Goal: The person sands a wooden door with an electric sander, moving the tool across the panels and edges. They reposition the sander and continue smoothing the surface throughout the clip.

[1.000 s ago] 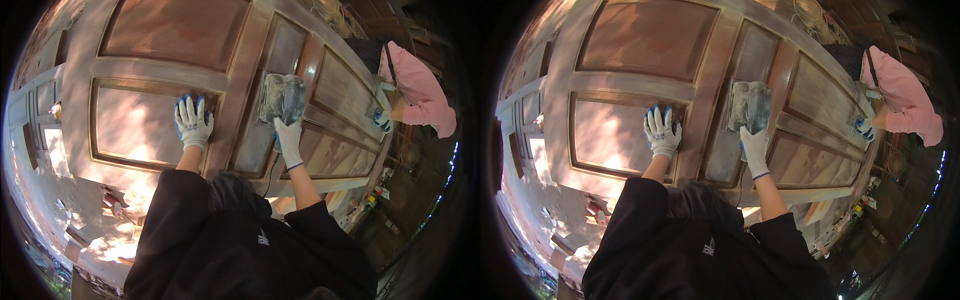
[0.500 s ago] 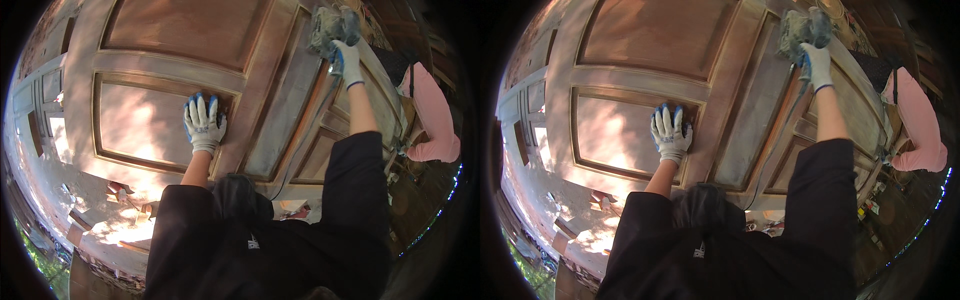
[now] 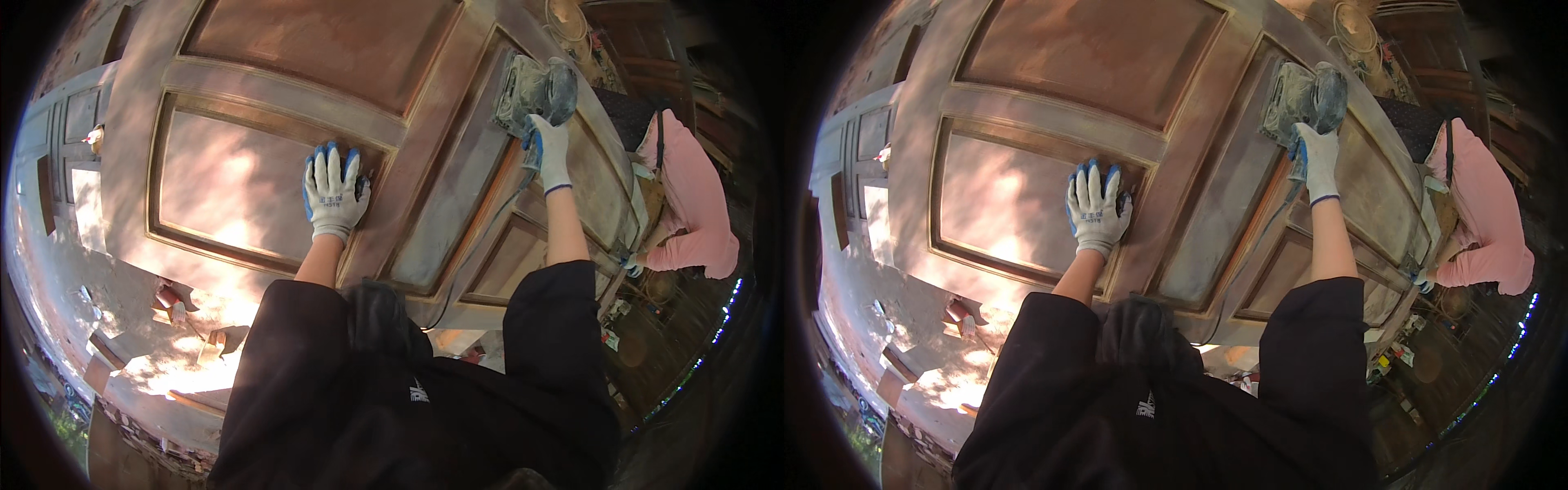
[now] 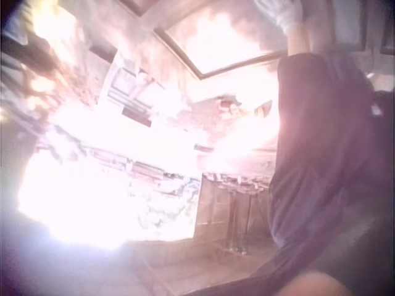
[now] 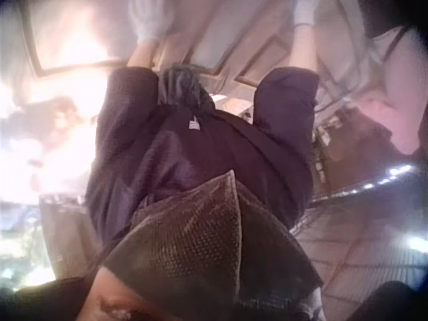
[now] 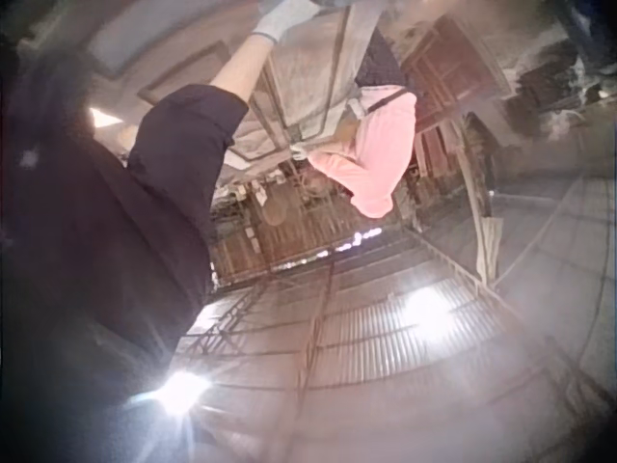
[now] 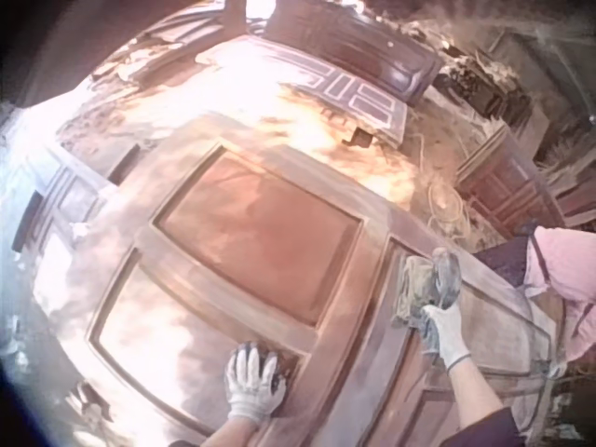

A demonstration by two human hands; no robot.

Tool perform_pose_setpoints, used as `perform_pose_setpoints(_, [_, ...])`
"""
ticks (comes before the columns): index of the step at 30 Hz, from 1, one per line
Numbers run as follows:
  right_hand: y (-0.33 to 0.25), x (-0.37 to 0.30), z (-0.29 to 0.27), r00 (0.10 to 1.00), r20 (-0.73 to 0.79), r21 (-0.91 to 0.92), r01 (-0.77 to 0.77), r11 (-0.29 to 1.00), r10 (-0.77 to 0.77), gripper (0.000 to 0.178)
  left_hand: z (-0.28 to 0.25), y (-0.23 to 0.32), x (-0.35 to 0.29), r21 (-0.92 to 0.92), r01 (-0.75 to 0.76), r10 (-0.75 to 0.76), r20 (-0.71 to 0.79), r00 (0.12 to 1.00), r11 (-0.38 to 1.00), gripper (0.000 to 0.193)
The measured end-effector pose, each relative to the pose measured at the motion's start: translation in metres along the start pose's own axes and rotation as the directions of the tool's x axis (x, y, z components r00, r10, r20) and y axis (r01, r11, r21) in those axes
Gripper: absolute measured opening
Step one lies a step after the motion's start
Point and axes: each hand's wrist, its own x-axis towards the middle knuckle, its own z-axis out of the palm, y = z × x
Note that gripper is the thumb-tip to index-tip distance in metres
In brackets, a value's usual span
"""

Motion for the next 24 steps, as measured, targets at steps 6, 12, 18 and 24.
perform_pose_setpoints(6, [-0.037, 0.051, -0.002, 0.999, -0.043, -0.061, 0.012, 0.998, -0.014, 0.023, 0.004, -0.001, -0.001, -0.001, -0.039, 0.039, -0.026, 0.999, 0.999, 0.062])
perform_pose_setpoints(12, [-0.053, 0.126, -0.008, 0.992, -0.056, 0.006, 0.114, 0.993, -0.114, 0.023, 0.006, -0.003, -0.002, 0.000, -0.032, 0.032, -0.020, 0.999, 0.999, 0.063])
perform_pose_setpoints(18, [-0.030, 0.064, 0.003, 0.999, -0.039, -0.003, 0.013, 1.000, -0.013, 0.028, 0.002, -0.001, -0.001, 0.022, -0.012, 0.011, 0.016, 1.000, 1.000, 0.062])
perform_pose_setpoints(24, [-0.008, 0.005, 0.003, 1.000, -0.004, -0.097, 0.025, 0.995, -0.025, 0.020, 0.004, -0.002, 0.000, 0.050, -0.002, 0.001, 0.022, 1.000, 0.999, 0.062])
